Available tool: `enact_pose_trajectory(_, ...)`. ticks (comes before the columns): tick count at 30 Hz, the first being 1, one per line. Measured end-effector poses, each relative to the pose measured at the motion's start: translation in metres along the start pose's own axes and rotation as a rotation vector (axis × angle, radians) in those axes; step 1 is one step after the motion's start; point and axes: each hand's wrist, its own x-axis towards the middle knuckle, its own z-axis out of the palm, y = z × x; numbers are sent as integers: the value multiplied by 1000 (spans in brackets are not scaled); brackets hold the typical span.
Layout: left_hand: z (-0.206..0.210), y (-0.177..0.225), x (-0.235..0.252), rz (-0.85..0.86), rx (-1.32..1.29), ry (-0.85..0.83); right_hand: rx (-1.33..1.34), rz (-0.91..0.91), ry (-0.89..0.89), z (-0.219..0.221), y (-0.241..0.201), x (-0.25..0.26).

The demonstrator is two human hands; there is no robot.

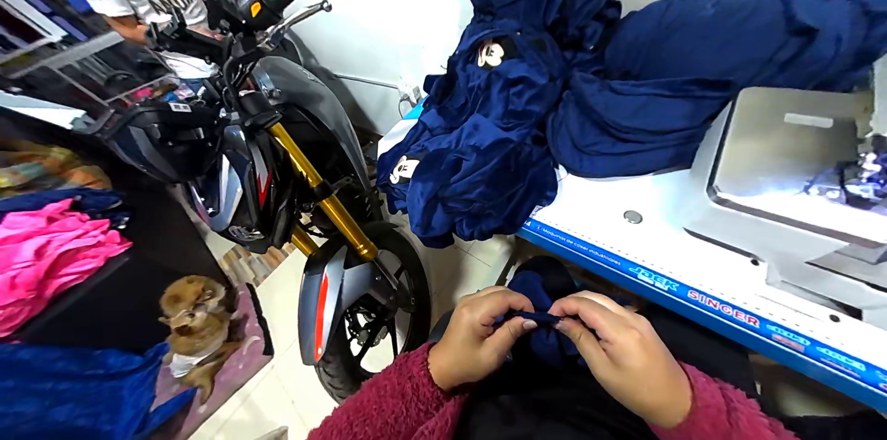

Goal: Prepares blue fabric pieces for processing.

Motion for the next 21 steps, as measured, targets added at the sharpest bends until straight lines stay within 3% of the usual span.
enact_pose_trajectory(21, 3, 1, 3, 21, 13, -2, -3, -3, 32, -2, 1, -1)
